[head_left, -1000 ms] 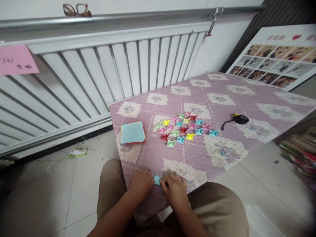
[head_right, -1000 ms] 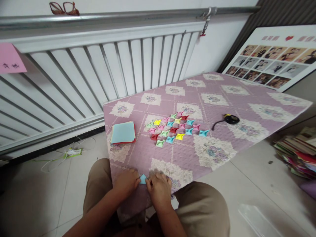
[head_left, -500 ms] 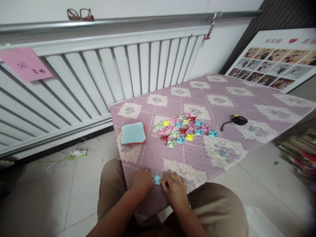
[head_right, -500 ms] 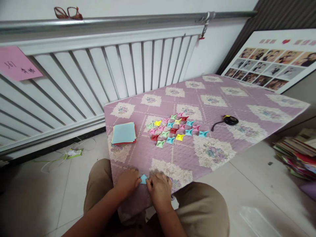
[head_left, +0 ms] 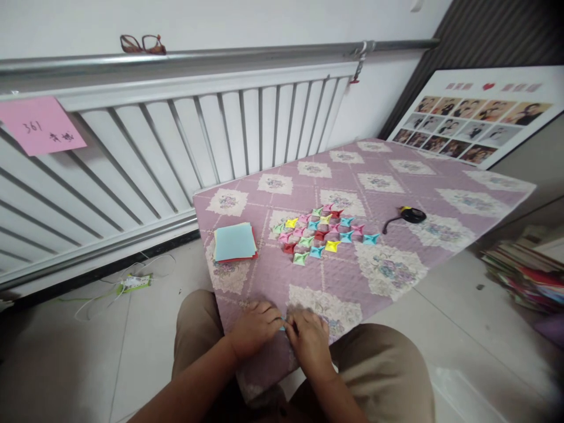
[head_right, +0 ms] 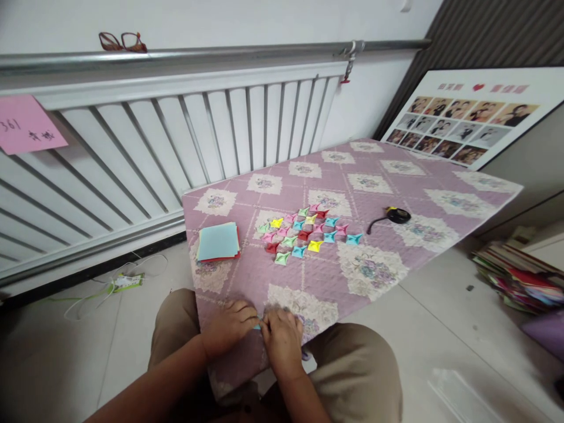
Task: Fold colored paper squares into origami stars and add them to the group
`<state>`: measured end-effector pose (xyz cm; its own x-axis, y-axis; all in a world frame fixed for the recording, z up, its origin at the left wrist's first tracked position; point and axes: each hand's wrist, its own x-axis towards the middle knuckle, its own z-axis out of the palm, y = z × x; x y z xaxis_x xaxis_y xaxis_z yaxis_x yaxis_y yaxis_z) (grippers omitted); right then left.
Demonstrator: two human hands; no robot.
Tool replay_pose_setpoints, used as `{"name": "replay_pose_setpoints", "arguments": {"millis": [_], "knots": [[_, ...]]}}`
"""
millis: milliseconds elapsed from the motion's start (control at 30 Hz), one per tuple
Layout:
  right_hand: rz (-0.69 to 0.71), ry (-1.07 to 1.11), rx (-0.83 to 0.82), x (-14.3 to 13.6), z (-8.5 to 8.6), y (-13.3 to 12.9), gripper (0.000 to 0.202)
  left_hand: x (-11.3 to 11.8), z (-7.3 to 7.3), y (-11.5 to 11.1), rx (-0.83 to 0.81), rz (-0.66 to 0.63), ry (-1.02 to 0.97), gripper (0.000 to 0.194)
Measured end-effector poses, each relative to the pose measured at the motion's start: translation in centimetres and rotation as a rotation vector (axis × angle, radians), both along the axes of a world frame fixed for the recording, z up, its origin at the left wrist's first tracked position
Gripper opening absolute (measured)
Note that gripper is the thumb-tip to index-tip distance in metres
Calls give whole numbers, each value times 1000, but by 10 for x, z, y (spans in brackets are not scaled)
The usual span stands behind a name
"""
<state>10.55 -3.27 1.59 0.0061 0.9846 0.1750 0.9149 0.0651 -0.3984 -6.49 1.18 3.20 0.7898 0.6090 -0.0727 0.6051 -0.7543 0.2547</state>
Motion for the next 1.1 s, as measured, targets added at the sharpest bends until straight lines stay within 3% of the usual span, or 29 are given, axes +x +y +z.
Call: {"name": "replay_pose_setpoints", "arguments": {"millis": [267,433,633,867,1100], "knots": [[121,41,53,18,-17,-8,21,-3,-7,1,75,-37,8,24],[221,-80,125,14,-26,-24,31,-5,-9,1,94,-33,-18,24],[231,-250,86,10,-33,-39,47,-6,-13,1,43,17,-12,24],[228,-286,112,16,-43,-45,53,-6,-14,2,-13,48,-20,26],[223,-284,89,21,-36,-46,48,-10,-19,0,-15,103,-51,26]]}}
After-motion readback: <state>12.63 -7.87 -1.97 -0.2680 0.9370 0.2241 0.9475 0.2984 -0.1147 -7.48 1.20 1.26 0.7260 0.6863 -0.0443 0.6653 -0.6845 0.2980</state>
